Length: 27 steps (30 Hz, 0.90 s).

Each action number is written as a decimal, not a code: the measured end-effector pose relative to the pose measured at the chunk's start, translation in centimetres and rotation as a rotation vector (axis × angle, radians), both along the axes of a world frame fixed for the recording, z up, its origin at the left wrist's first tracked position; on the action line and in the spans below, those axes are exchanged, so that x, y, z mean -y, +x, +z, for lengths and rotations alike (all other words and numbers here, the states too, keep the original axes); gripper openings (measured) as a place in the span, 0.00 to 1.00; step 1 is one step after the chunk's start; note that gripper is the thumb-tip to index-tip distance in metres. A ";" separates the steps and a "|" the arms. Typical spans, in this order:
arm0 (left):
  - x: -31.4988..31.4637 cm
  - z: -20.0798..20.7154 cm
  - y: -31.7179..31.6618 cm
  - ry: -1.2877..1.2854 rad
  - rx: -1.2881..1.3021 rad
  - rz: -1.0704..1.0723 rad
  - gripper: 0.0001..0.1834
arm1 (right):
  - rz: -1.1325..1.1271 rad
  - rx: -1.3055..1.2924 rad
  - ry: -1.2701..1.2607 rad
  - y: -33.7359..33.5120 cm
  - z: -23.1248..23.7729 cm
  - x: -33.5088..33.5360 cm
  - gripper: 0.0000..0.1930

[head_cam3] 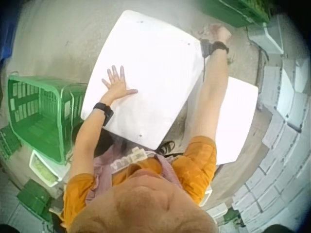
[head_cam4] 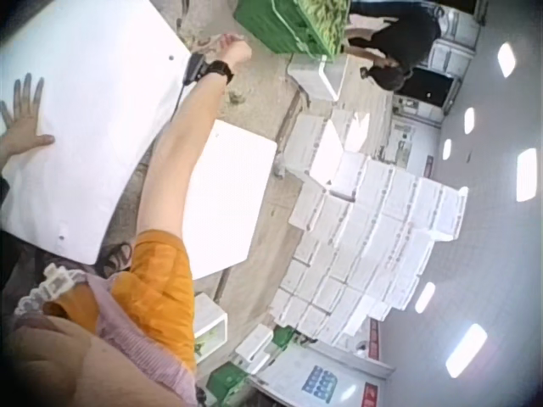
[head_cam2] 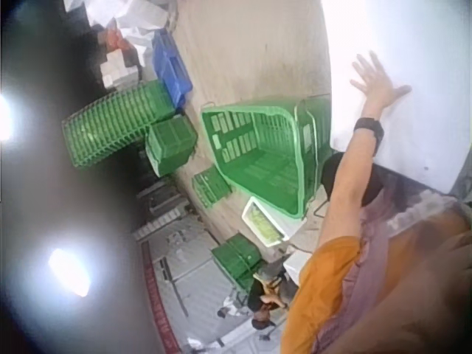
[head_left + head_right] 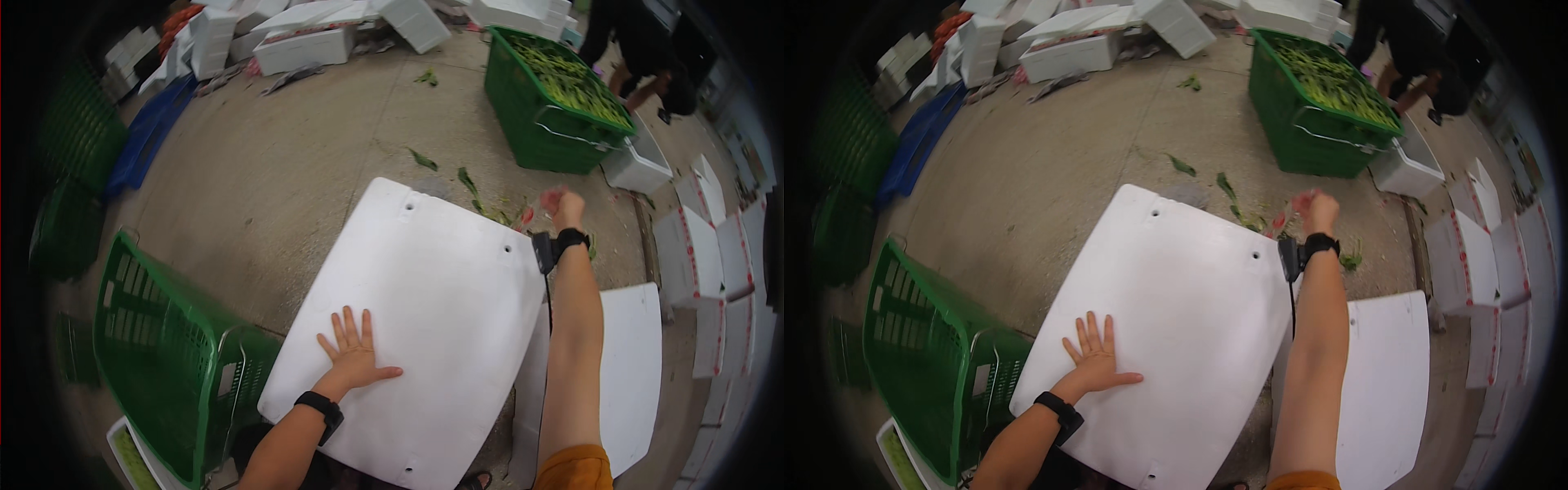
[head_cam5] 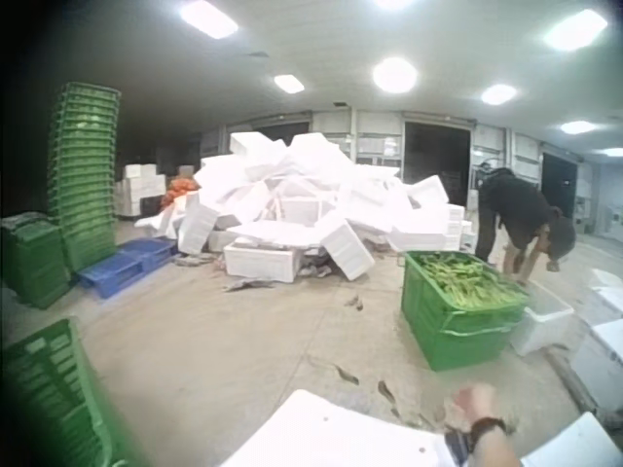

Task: The recorder removes red adhesive tape from white styrofoam boxes and opens them to reveal green leaf vegetables.

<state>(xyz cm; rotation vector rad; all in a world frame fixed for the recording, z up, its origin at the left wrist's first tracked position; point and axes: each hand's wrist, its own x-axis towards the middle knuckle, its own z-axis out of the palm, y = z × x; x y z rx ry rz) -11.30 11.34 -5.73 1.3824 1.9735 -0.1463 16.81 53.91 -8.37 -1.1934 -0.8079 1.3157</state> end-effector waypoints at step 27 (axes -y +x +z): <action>4.0 1.0 -1.8 0.368 0.080 0.207 0.59 | 1.184 0.451 0.775 -43.7 34.3 36.5 0.06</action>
